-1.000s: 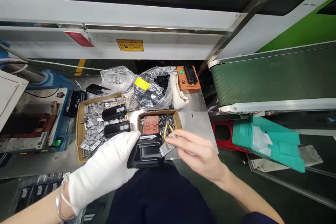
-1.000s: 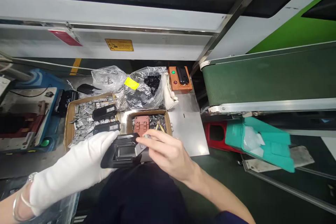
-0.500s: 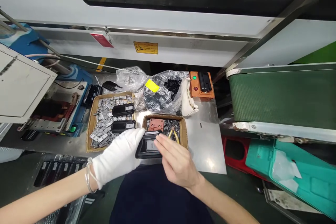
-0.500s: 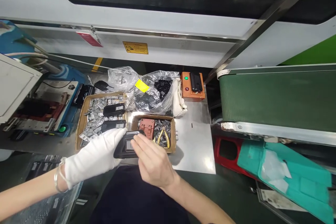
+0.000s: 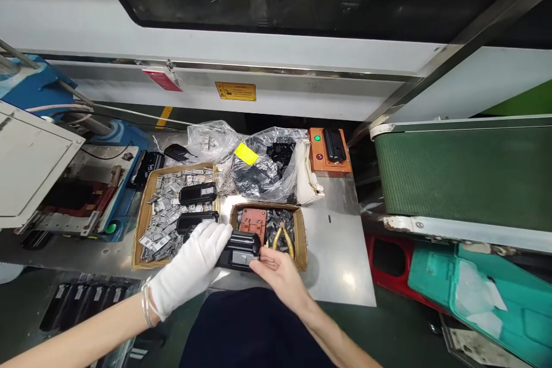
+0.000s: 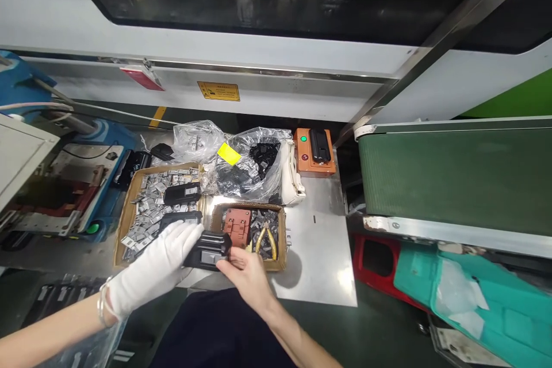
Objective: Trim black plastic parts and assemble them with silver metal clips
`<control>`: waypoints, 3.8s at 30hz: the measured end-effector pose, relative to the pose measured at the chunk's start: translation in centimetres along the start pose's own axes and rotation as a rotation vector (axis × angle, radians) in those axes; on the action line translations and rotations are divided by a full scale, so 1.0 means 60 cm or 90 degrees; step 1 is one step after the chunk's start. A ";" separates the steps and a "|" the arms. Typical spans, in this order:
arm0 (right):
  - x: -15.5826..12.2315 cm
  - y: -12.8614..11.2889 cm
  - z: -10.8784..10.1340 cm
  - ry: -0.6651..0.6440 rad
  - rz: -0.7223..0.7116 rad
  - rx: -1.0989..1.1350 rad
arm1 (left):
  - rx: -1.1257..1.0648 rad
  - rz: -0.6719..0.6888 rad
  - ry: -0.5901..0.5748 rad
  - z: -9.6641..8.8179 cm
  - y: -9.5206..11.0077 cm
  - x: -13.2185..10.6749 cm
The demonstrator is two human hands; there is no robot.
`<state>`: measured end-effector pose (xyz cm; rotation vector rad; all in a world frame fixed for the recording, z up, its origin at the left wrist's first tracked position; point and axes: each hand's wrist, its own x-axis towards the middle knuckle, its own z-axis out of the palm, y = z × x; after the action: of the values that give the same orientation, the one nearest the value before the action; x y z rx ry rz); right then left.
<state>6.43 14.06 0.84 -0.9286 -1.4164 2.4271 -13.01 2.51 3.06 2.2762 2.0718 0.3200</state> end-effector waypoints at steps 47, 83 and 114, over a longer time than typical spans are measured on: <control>0.031 -0.122 0.112 0.161 -0.309 -0.466 | 0.301 -0.005 0.091 -0.122 -0.085 -0.026; -0.065 -0.256 0.147 -0.177 -0.756 -0.821 | 0.174 0.012 0.175 -0.262 0.056 -0.058; -0.125 -0.308 0.141 -0.289 -0.568 -0.999 | -0.106 0.044 0.110 -0.283 0.082 -0.035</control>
<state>4.52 14.38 22.42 0.2871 -2.9438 0.5785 -11.46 -1.84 20.23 2.2967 1.9574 0.6881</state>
